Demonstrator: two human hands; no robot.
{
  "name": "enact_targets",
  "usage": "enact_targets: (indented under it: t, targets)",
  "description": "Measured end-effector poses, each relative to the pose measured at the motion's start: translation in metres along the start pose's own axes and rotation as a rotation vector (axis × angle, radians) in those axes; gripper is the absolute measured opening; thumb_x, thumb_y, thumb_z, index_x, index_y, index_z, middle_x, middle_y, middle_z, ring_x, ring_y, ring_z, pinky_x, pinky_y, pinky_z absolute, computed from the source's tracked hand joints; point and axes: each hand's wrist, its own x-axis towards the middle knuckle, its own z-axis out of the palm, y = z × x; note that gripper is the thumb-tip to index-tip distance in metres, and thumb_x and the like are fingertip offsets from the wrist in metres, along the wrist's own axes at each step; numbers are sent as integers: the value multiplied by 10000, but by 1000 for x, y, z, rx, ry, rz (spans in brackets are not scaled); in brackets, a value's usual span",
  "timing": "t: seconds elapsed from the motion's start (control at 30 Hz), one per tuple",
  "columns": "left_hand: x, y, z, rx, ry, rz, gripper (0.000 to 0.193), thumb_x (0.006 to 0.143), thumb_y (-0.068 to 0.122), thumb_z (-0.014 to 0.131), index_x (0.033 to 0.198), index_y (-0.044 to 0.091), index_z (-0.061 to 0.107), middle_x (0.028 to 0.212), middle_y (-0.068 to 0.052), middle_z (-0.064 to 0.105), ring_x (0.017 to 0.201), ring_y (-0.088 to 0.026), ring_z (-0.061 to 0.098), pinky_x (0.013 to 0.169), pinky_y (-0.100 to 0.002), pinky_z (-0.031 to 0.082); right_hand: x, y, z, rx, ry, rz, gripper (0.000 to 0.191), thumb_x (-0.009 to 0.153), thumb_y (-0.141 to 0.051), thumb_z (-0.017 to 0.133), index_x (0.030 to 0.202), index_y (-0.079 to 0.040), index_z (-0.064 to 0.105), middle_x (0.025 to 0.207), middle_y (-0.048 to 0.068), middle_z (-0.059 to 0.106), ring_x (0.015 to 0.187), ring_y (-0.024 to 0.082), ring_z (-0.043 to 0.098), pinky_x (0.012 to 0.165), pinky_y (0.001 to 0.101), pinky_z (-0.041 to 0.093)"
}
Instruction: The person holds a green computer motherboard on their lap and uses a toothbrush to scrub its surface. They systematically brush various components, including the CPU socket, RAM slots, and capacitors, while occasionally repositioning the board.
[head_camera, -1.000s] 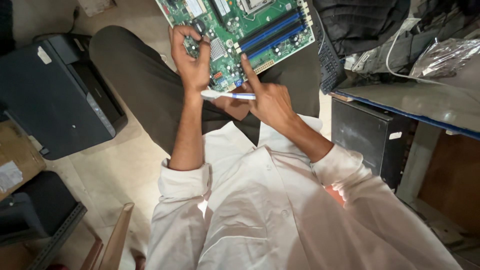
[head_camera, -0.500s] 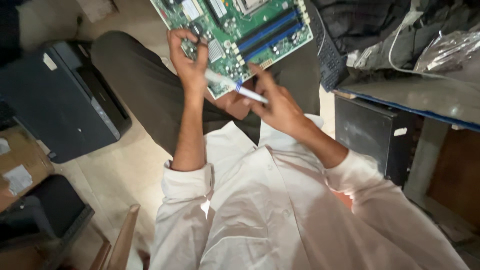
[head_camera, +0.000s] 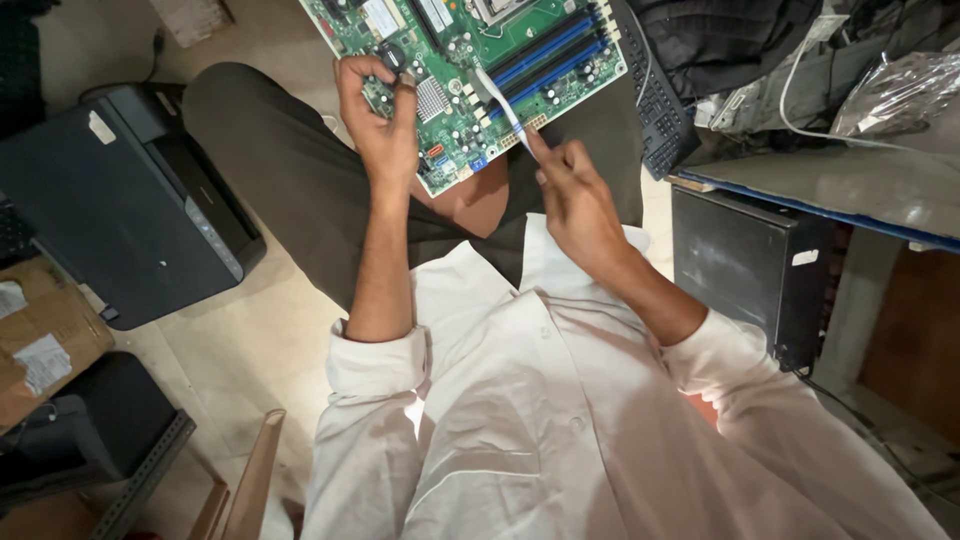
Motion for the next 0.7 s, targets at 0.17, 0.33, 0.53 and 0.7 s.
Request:
enact_targets:
  t: [0.17,0.33,0.53,0.7]
  targets:
    - [1,0,-1,11,-4,6,248,897,-107,654,975,38,469,1007,-44,450,992,-175,486,997,-291,392,4,1,11,-20,-3,-6,579,970,117,564,1518,-65,519,1048,163,531,872,300,650,766,406,540]
    - [2,0,-2,2,5,-3,252,895,-98,659,979,43,468,999,-40,464,988,-168,483,994,-292,397,-10,1,4,-65,-73,25,597,945,117,568,1514,-57,521,1051,176,542,830,321,647,722,433,536]
    - [5,-1,-1,-18,-3,3,247,897,-95,657,987,39,469,1004,-42,471,996,-167,491,1008,-292,396,-34,0,-8,-69,-92,22,575,961,92,588,1506,-73,515,1061,168,543,829,312,650,729,436,540]
    - [6,1,-3,6,-16,-3,241,902,-96,655,984,36,471,1003,-44,460,997,-170,490,1009,-288,393,-25,0,-1,-59,-57,21,589,950,96,580,1511,-69,514,1069,172,545,830,307,657,719,431,539]
